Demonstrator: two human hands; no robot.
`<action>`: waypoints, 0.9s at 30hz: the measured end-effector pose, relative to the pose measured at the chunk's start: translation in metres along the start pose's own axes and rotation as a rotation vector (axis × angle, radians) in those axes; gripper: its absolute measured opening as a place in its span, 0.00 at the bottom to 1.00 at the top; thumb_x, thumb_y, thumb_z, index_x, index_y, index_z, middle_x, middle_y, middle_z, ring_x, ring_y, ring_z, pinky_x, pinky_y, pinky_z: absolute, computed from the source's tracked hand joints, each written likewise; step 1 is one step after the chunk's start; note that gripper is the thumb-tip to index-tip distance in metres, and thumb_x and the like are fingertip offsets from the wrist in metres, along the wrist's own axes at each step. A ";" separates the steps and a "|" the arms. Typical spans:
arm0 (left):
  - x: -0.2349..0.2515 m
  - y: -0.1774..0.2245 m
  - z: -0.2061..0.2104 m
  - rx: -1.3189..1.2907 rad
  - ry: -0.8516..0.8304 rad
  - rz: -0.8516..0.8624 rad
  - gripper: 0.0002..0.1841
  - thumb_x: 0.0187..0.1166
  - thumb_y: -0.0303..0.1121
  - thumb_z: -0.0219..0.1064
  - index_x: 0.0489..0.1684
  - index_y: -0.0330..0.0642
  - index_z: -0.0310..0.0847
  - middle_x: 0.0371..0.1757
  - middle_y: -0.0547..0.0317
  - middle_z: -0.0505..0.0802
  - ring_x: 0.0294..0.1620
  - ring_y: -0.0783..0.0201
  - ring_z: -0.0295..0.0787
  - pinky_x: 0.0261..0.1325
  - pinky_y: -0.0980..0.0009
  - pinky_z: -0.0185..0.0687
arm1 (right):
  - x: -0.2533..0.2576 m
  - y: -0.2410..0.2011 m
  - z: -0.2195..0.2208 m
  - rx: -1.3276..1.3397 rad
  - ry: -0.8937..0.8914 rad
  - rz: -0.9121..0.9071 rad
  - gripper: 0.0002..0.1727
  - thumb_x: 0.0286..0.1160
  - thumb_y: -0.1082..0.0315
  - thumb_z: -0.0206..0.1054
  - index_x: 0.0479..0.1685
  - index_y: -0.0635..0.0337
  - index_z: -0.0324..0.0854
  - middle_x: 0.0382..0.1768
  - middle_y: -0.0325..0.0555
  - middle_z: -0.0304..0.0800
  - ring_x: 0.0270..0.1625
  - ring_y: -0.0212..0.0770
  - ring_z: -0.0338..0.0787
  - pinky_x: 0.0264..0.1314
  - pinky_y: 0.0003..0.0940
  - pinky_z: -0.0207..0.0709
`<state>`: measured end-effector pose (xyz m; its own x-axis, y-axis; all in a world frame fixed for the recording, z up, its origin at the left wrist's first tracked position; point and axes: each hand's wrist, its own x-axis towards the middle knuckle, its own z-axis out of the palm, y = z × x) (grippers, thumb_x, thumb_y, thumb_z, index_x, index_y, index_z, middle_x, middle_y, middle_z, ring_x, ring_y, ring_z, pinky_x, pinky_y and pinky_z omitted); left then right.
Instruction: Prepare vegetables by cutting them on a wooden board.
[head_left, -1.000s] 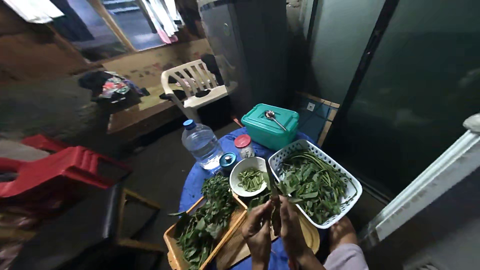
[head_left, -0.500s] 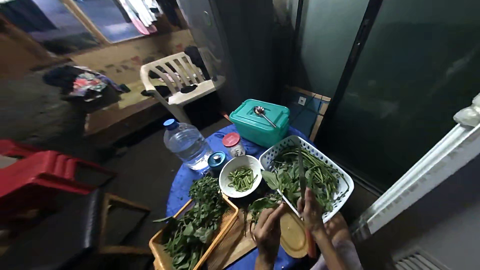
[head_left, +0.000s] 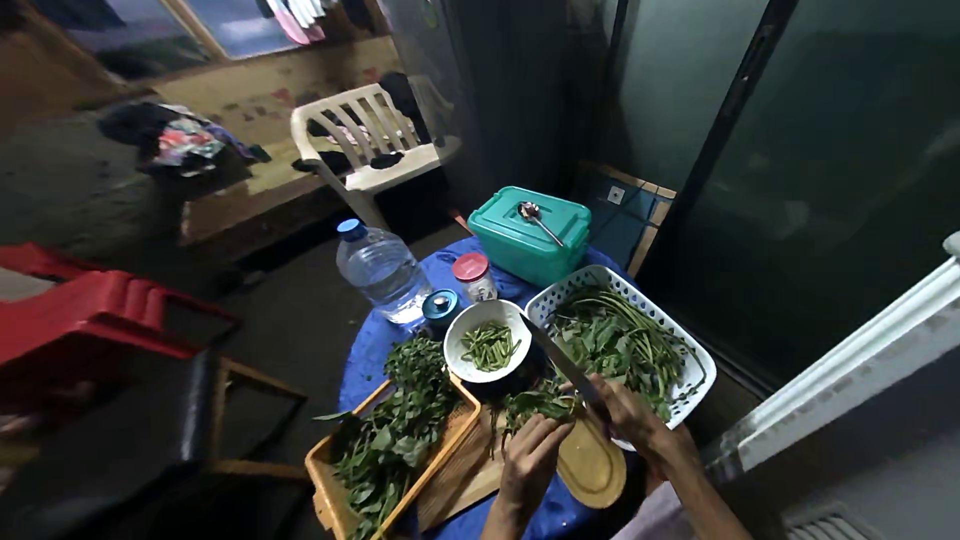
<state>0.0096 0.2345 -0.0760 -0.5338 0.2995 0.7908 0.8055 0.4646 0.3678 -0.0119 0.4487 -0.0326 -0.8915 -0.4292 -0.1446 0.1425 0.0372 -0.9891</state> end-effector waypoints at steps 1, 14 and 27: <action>-0.001 0.001 -0.002 0.001 0.015 -0.016 0.08 0.82 0.27 0.65 0.46 0.44 0.92 0.41 0.58 0.93 0.43 0.68 0.88 0.54 0.78 0.84 | 0.004 0.002 0.002 -0.013 -0.019 -0.004 0.40 0.87 0.34 0.34 0.68 0.54 0.81 0.16 0.27 0.74 0.14 0.24 0.70 0.20 0.23 0.70; -0.055 -0.020 -0.001 -0.009 0.138 -0.308 0.08 0.80 0.24 0.67 0.47 0.38 0.93 0.49 0.52 0.97 0.56 0.64 0.94 0.66 0.70 0.87 | 0.022 0.039 0.026 -0.448 0.491 -0.150 0.40 0.90 0.39 0.36 0.54 0.69 0.81 0.21 0.40 0.80 0.20 0.32 0.77 0.25 0.35 0.79; -0.099 -0.064 -0.082 -0.105 -0.014 -1.173 0.15 0.84 0.32 0.65 0.62 0.34 0.88 0.57 0.46 0.95 0.51 0.57 0.95 0.62 0.59 0.88 | 0.016 0.034 -0.007 -0.304 0.656 0.205 0.38 0.94 0.42 0.29 0.81 0.64 0.65 0.24 0.43 0.86 0.12 0.30 0.70 0.15 0.28 0.68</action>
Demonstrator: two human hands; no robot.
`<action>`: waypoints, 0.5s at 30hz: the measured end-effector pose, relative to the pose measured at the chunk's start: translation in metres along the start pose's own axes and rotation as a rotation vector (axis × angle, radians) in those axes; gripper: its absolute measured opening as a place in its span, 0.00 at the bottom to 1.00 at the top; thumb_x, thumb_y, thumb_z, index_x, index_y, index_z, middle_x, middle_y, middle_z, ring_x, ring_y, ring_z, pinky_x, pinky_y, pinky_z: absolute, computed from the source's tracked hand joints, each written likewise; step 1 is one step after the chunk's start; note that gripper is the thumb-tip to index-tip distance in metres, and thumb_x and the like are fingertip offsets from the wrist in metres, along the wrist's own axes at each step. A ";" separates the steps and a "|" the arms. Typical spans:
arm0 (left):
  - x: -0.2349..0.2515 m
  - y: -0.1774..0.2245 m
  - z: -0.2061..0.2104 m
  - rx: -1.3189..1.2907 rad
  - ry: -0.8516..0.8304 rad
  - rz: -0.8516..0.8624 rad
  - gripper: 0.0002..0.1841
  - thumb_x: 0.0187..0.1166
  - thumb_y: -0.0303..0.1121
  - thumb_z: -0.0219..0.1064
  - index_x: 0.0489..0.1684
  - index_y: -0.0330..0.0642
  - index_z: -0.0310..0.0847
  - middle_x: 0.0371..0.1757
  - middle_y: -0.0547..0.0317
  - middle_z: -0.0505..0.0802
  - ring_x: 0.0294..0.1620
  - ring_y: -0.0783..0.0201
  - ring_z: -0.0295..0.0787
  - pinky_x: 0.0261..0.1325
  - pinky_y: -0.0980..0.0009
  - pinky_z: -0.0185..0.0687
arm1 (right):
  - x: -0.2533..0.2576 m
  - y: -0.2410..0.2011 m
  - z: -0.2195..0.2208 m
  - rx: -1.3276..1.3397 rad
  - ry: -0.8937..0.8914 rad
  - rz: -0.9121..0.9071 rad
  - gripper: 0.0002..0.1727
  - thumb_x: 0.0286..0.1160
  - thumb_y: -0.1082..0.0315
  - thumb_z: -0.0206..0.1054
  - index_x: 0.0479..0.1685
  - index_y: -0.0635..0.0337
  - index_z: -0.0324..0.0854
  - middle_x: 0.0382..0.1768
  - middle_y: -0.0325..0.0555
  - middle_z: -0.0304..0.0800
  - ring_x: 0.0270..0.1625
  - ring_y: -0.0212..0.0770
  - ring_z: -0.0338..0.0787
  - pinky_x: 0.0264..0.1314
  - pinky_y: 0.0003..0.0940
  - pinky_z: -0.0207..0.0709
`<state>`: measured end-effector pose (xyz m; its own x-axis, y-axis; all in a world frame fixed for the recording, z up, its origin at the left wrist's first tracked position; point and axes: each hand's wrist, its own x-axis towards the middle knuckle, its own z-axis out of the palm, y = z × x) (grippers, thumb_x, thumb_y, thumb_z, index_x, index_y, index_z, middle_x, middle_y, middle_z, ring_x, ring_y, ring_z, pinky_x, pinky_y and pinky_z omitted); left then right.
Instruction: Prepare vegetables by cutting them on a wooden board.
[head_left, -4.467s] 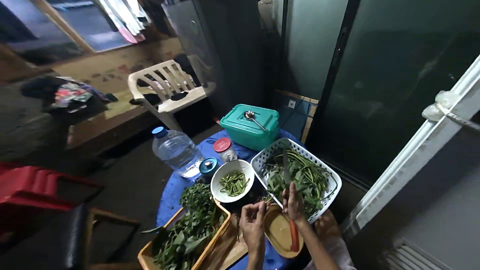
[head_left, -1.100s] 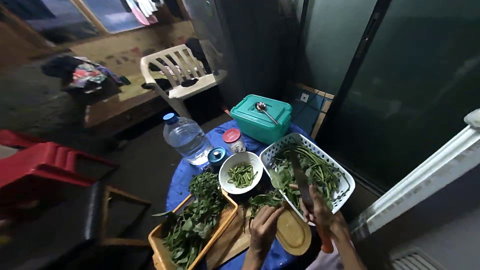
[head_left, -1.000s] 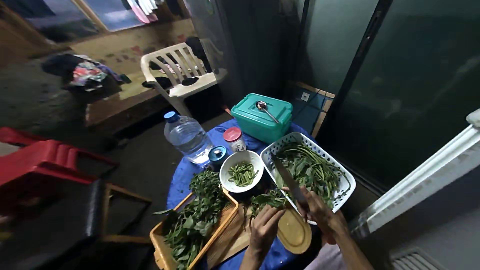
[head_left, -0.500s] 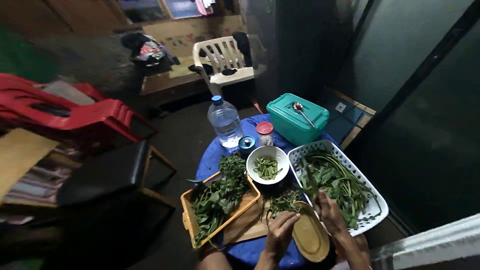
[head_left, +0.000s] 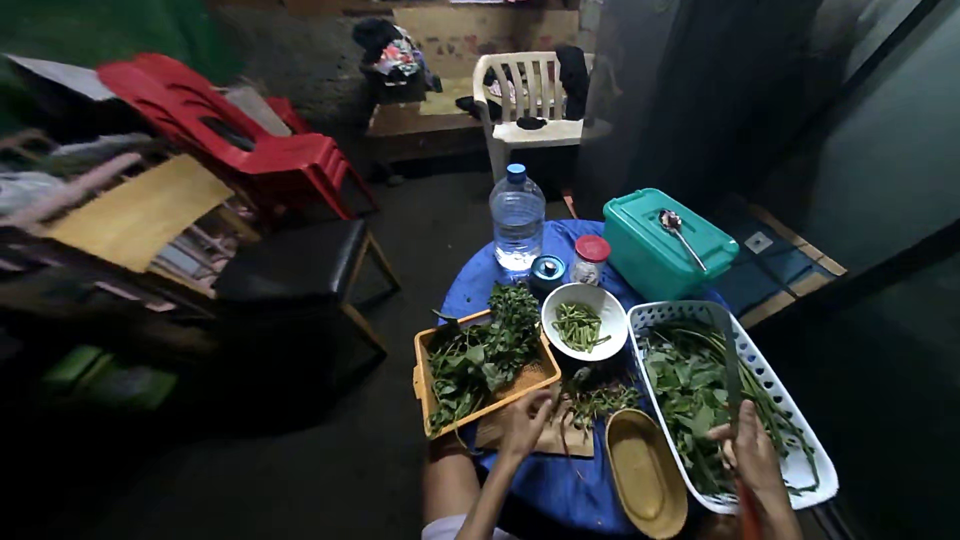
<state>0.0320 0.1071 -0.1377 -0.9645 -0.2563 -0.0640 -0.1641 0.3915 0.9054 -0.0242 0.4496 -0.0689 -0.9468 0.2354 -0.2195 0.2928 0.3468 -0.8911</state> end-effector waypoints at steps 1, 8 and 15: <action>0.001 -0.006 -0.012 0.018 0.141 0.058 0.14 0.83 0.32 0.66 0.58 0.33 0.89 0.53 0.46 0.95 0.49 0.58 0.95 0.59 0.59 0.90 | 0.000 0.002 -0.002 -0.002 -0.044 0.030 0.37 0.94 0.42 0.30 0.83 0.63 0.61 0.23 0.43 0.85 0.12 0.30 0.71 0.15 0.29 0.68; 0.084 -0.013 -0.133 0.182 0.542 -0.179 0.15 0.84 0.35 0.68 0.55 0.29 0.89 0.57 0.35 0.92 0.63 0.43 0.88 0.73 0.47 0.76 | -0.019 0.019 0.001 0.060 -0.257 0.125 0.38 0.95 0.44 0.27 0.76 0.66 0.69 0.20 0.39 0.82 0.12 0.27 0.71 0.16 0.24 0.69; 0.140 -0.030 -0.130 0.453 0.187 -0.603 0.21 0.78 0.37 0.73 0.60 0.28 0.84 0.69 0.27 0.85 0.74 0.34 0.80 0.74 0.40 0.75 | -0.040 0.022 0.016 0.094 -0.319 0.095 0.37 0.95 0.45 0.30 0.76 0.67 0.71 0.23 0.37 0.84 0.13 0.26 0.70 0.18 0.24 0.67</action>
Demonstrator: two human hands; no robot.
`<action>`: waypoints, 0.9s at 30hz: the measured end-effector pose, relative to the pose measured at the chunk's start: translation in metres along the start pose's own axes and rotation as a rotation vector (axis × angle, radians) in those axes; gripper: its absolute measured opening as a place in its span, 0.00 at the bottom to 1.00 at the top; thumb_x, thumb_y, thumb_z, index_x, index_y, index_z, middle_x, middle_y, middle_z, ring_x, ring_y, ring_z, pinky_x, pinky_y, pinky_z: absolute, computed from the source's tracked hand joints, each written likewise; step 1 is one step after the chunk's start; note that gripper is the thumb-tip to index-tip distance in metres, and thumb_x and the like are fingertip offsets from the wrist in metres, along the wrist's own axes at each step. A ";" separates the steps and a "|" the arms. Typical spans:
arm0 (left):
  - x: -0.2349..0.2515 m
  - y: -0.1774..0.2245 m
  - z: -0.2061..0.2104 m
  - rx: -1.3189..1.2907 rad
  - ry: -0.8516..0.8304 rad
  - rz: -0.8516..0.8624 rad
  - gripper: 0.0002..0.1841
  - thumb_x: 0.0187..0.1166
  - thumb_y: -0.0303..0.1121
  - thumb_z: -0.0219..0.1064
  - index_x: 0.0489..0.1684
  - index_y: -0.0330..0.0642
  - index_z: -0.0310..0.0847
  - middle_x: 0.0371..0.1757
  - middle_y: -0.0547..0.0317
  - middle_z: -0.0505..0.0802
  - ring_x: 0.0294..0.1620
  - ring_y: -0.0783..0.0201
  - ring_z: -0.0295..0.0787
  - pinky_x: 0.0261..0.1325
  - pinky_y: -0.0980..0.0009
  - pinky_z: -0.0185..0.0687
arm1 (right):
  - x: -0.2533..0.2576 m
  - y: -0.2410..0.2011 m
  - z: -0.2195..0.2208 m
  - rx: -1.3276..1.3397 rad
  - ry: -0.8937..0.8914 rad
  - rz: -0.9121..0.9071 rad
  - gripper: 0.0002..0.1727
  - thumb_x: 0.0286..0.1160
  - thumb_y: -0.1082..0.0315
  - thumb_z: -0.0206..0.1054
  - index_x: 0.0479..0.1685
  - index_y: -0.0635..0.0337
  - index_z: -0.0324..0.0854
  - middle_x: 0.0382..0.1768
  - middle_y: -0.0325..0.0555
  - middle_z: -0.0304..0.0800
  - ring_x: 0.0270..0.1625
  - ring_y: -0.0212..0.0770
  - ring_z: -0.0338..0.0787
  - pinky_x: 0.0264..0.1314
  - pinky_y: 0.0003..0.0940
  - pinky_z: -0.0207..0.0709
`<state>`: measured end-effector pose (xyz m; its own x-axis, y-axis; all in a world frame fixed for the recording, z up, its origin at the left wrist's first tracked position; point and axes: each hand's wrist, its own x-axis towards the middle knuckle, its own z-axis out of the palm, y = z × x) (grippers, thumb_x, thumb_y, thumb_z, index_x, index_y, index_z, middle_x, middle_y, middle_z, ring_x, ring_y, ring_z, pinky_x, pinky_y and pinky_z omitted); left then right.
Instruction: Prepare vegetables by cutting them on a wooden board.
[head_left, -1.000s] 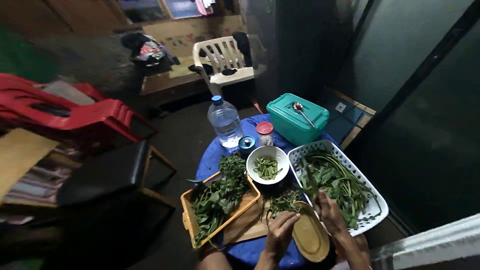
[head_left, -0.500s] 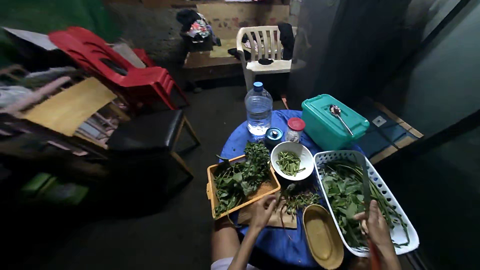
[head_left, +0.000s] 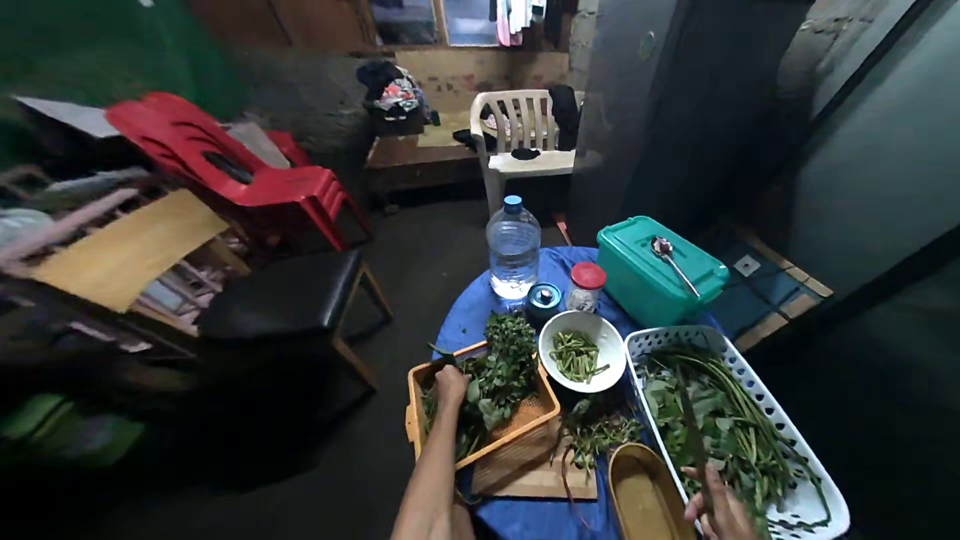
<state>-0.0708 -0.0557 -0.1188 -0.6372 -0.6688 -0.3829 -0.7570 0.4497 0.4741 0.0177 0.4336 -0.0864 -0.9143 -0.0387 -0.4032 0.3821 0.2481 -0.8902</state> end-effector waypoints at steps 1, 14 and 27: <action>0.000 0.003 0.000 -0.010 -0.009 -0.008 0.20 0.77 0.35 0.72 0.59 0.28 0.85 0.69 0.28 0.85 0.74 0.35 0.81 0.74 0.40 0.75 | -0.002 -0.001 0.000 -0.004 -0.008 -0.009 0.37 0.95 0.45 0.30 0.76 0.67 0.71 0.24 0.37 0.85 0.14 0.26 0.70 0.19 0.24 0.68; -0.117 0.046 -0.090 -0.879 -0.095 0.643 0.08 0.85 0.29 0.63 0.51 0.35 0.85 0.40 0.64 0.93 0.40 0.73 0.90 0.47 0.74 0.88 | -0.019 -0.016 0.011 0.309 0.031 -0.153 0.38 0.94 0.47 0.23 0.72 0.66 0.72 0.18 0.30 0.77 0.12 0.24 0.73 0.16 0.21 0.75; -0.259 0.097 0.059 -0.895 -0.139 1.116 0.07 0.72 0.23 0.74 0.44 0.32 0.90 0.46 0.59 0.98 0.46 0.70 0.96 0.54 0.71 0.93 | -0.059 -0.061 0.067 0.794 -0.239 -0.327 0.60 0.70 0.16 0.29 0.89 0.57 0.58 0.12 0.30 0.78 0.12 0.30 0.79 0.20 0.31 0.84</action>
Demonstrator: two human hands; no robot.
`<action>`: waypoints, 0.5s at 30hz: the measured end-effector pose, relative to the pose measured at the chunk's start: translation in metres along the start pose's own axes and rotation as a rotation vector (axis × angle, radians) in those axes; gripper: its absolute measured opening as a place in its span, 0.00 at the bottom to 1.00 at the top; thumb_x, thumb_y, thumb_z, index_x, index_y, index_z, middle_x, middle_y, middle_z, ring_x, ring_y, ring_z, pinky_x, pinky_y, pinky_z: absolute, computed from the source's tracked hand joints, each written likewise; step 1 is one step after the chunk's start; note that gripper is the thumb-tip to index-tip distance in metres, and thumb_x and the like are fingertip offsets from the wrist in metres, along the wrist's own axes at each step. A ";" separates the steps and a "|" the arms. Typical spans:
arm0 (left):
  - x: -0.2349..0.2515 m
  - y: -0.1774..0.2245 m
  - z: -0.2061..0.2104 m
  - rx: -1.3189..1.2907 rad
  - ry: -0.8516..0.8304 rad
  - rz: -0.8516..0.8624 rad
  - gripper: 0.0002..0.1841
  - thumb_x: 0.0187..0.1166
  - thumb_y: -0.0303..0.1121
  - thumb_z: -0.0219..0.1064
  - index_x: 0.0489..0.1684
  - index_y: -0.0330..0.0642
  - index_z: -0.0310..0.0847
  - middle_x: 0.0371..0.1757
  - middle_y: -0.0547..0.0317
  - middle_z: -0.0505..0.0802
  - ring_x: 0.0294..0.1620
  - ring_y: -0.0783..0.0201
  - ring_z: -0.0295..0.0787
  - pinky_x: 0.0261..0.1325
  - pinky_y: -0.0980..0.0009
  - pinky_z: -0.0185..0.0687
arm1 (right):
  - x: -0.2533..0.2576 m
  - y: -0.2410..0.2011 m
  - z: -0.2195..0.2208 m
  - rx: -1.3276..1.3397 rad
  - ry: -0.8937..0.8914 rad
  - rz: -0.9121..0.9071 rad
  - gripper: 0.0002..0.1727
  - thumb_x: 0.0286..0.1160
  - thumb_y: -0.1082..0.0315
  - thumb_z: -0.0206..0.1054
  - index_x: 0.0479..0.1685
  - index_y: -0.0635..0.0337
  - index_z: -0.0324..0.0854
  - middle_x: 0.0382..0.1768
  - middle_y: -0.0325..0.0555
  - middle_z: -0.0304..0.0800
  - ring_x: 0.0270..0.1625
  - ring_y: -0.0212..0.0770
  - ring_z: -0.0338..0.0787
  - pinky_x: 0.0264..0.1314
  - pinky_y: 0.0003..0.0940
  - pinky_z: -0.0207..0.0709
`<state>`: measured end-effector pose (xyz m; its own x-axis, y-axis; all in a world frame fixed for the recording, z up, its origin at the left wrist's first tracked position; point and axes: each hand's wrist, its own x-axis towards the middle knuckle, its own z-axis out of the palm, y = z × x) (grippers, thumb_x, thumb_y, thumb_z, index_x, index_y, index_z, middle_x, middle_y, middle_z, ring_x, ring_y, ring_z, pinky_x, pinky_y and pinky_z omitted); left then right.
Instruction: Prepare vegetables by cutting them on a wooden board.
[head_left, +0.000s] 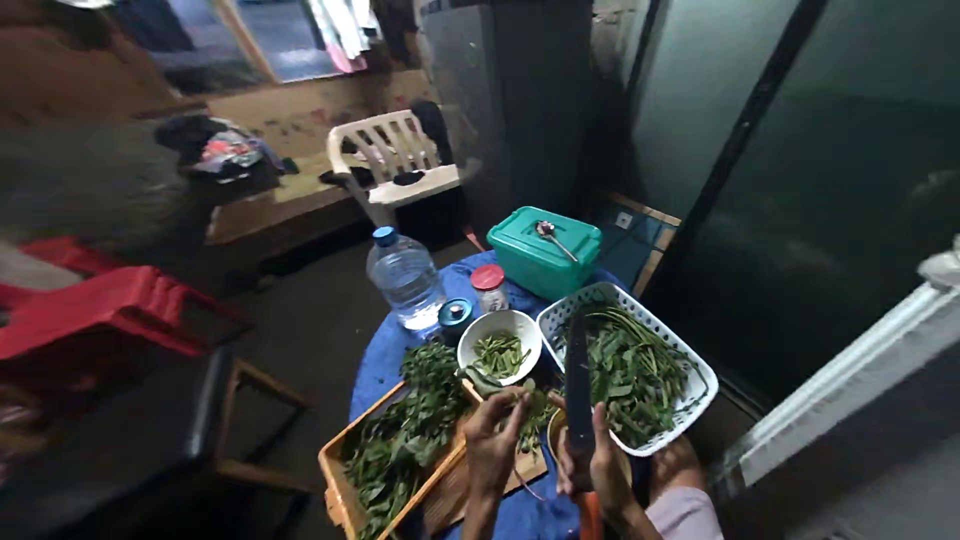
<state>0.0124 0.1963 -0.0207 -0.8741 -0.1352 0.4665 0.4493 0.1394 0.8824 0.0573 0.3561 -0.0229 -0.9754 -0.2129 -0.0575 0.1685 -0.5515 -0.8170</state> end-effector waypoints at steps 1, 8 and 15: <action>-0.006 0.002 0.011 0.047 0.002 0.052 0.07 0.70 0.26 0.75 0.42 0.33 0.91 0.45 0.60 0.97 0.47 0.73 0.94 0.55 0.74 0.91 | 0.001 0.000 0.004 0.016 0.013 0.001 0.58 0.72 0.17 0.26 0.90 0.54 0.54 0.13 0.30 0.80 0.12 0.30 0.79 0.19 0.30 0.82; -0.035 0.006 0.047 0.026 0.024 0.097 0.04 0.71 0.37 0.77 0.39 0.55 0.94 0.54 0.69 0.94 0.61 0.72 0.88 0.71 0.72 0.82 | 0.002 -0.007 -0.001 0.132 0.105 0.009 0.52 0.78 0.26 0.15 0.61 0.50 0.80 0.20 0.37 0.86 0.11 0.28 0.77 0.12 0.24 0.75; -0.047 0.000 0.064 -0.024 -0.060 0.106 0.04 0.77 0.36 0.73 0.43 0.50 0.90 0.53 0.63 0.96 0.60 0.66 0.91 0.67 0.68 0.86 | 0.003 -0.004 -0.009 -0.020 0.315 -0.033 0.48 0.89 0.40 0.15 0.52 0.62 0.83 0.38 0.45 0.93 0.37 0.32 0.91 0.41 0.28 0.86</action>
<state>0.0416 0.2650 -0.0462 -0.8305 -0.0618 0.5536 0.5437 0.1263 0.8297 0.0519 0.3648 -0.0245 -0.9769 0.0670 -0.2027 0.1358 -0.5378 -0.8321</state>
